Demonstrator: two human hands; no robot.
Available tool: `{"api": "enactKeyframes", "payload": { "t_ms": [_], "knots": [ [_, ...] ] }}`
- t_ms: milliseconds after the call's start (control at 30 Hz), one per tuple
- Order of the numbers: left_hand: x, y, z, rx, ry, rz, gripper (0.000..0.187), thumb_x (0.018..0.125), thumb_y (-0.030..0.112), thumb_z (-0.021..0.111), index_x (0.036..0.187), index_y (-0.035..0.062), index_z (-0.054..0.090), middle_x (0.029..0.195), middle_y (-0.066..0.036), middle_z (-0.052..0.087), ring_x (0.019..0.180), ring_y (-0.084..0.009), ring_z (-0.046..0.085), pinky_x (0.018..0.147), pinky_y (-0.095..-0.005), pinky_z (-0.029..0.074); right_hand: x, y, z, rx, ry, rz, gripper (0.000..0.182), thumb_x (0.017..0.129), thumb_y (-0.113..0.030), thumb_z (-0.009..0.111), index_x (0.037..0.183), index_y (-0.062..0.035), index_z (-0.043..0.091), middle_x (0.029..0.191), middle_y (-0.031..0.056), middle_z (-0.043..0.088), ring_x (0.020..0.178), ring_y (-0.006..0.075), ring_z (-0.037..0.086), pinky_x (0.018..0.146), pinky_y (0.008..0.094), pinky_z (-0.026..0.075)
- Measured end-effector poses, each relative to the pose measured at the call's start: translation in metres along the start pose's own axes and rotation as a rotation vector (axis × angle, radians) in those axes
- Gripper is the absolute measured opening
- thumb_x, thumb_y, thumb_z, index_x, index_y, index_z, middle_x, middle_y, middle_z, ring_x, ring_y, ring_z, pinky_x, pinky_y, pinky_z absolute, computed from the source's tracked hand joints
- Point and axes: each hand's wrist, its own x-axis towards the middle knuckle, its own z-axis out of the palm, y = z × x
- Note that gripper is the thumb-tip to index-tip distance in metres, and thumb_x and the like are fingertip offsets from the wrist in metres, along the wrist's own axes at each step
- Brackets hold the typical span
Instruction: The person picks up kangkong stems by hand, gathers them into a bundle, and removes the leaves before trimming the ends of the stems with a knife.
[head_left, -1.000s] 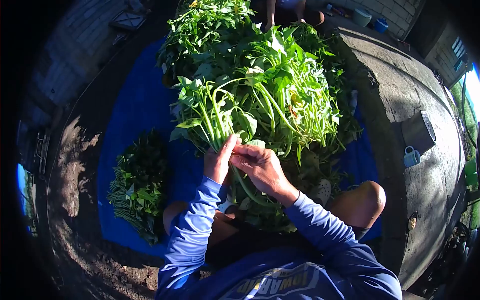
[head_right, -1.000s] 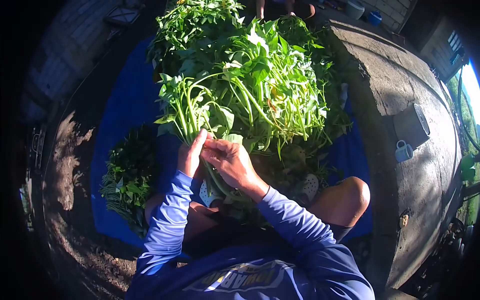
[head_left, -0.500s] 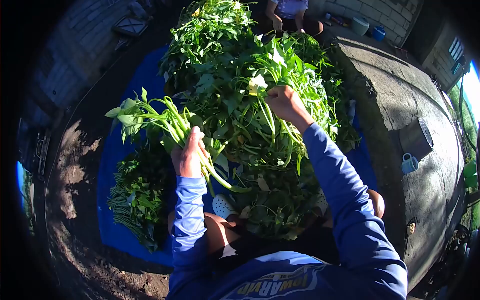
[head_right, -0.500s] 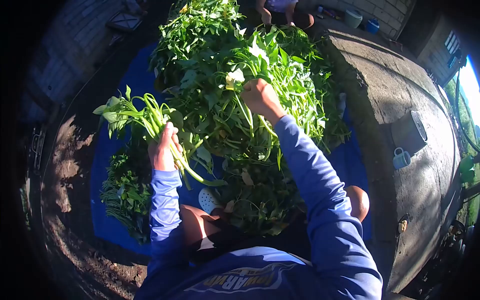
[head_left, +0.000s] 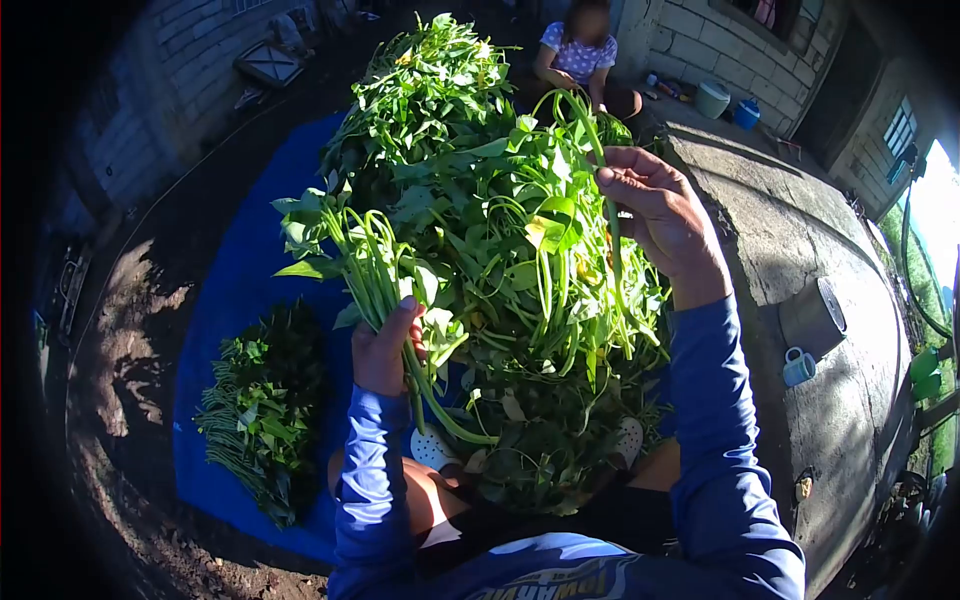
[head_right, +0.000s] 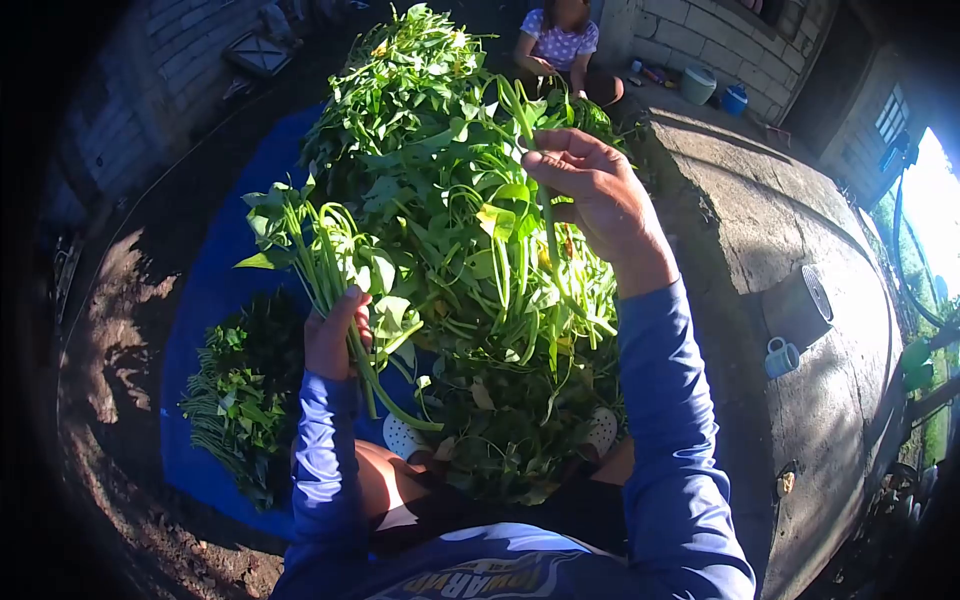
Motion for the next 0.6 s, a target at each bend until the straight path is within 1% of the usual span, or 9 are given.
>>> {"api": "enactKeyframes", "payload": {
  "t_ms": [67, 100, 200, 300, 400, 467, 533, 567, 600],
  "knots": [
    [-0.004, 0.000, -0.004, -0.031, -0.029, 0.008, 0.032, 0.095, 0.034, 0.077, 0.095, 0.0022, 0.073, 0.072, -0.002, 0.063, 0.050, -0.0108, 0.055, 0.046, -0.0254, 0.041, -0.016, 0.005, 0.015, -0.181, 0.022, -0.030, 0.036, 0.092, -0.021, 0.081, 0.123, -0.0057, 0.070, 0.096, -0.0029, 0.069, 0.083, 0.0079, 0.064, 0.071, 0.0271, 0.054],
    [0.000, -0.004, -0.012, -0.058, -0.141, 0.072, 0.031, 0.098, 0.030, 0.076, 0.099, -0.0006, 0.073, 0.072, -0.003, 0.062, 0.052, -0.0106, 0.055, 0.047, -0.0249, 0.041, -0.018, 0.021, 0.019, -0.209, 0.079, -0.069, 0.036, 0.092, -0.020, 0.081, 0.123, -0.0049, 0.071, 0.090, -0.0032, 0.067, 0.077, 0.0073, 0.062, 0.069, 0.0254, 0.053],
    [-0.007, -0.001, -0.012, -0.070, -0.185, 0.105, 0.031, 0.100, 0.028, 0.073, 0.104, -0.0032, 0.073, 0.073, -0.003, 0.061, 0.054, -0.0110, 0.055, 0.049, -0.0255, 0.042, -0.034, 0.056, 0.030, -0.366, 0.093, -0.095, 0.030, 0.092, -0.016, 0.080, 0.120, -0.0085, 0.074, 0.090, -0.0016, 0.063, 0.077, 0.0071, 0.060, 0.068, 0.0289, 0.052],
    [-0.015, -0.004, -0.023, -0.084, -0.305, 0.149, 0.032, 0.100, 0.027, 0.073, 0.108, -0.0044, 0.073, 0.075, -0.004, 0.062, 0.057, -0.0128, 0.057, 0.053, -0.0268, 0.044, -0.060, 0.066, 0.057, -0.534, 0.165, -0.314, 0.028, 0.091, -0.014, 0.080, 0.118, -0.0077, 0.074, 0.089, 0.0026, 0.060, 0.079, 0.0123, 0.063, 0.072, 0.0313, 0.053],
    [-0.016, -0.007, -0.027, -0.028, -0.376, 0.154, 0.035, 0.097, 0.030, 0.076, 0.109, -0.0029, 0.073, 0.079, -0.006, 0.067, 0.060, -0.0124, 0.059, 0.056, -0.0269, 0.046, -0.080, 0.065, 0.087, -0.479, 0.106, -0.290, 0.030, 0.090, -0.012, 0.080, 0.119, -0.0068, 0.072, 0.087, 0.0030, 0.061, 0.074, 0.0122, 0.062, 0.070, 0.0294, 0.053],
    [-0.020, -0.008, -0.018, 0.017, -0.417, 0.221, 0.036, 0.101, 0.033, 0.070, 0.113, -0.0015, 0.072, 0.074, -0.006, 0.064, 0.058, -0.0125, 0.058, 0.050, -0.0266, 0.042, -0.084, 0.067, 0.103, -0.224, -0.023, -0.129, 0.030, 0.092, -0.012, 0.079, 0.120, -0.0021, 0.070, 0.085, 0.0006, 0.066, 0.073, 0.0076, 0.059, 0.068, 0.0263, 0.051],
    [-0.022, -0.005, -0.011, 0.087, -0.453, 0.172, 0.034, 0.101, 0.030, 0.071, 0.113, -0.0012, 0.072, 0.080, -0.006, 0.068, 0.065, -0.0108, 0.062, 0.057, -0.0261, 0.047, -0.077, 0.081, 0.114, 0.090, -0.122, 0.034, 0.031, 0.093, -0.011, 0.079, 0.120, -0.0001, 0.068, 0.087, 0.0020, 0.069, 0.075, 0.0076, 0.062, 0.067, 0.0259, 0.052],
    [-0.026, -0.006, -0.010, 0.122, -0.468, 0.136, 0.032, 0.101, 0.029, 0.072, 0.113, -0.0011, 0.073, 0.083, -0.005, 0.070, 0.069, -0.0100, 0.063, 0.061, -0.0258, 0.050, -0.074, 0.086, 0.120, 0.119, -0.114, 0.052, 0.033, 0.093, -0.011, 0.079, 0.122, -0.0004, 0.067, 0.091, 0.0045, 0.073, 0.079, 0.0094, 0.066, 0.070, 0.0264, 0.054],
    [-0.027, -0.012, -0.007, 0.170, -0.418, 0.063, 0.030, 0.103, 0.027, 0.070, 0.119, 0.0014, 0.072, 0.083, -0.003, 0.070, 0.071, -0.0088, 0.064, 0.061, -0.0257, 0.050, -0.073, 0.075, 0.123, 0.125, -0.090, 0.178, 0.030, 0.094, -0.011, 0.079, 0.120, 0.0002, 0.069, 0.095, 0.0073, 0.076, 0.083, 0.0116, 0.070, 0.073, 0.0274, 0.057]
  ]
}}
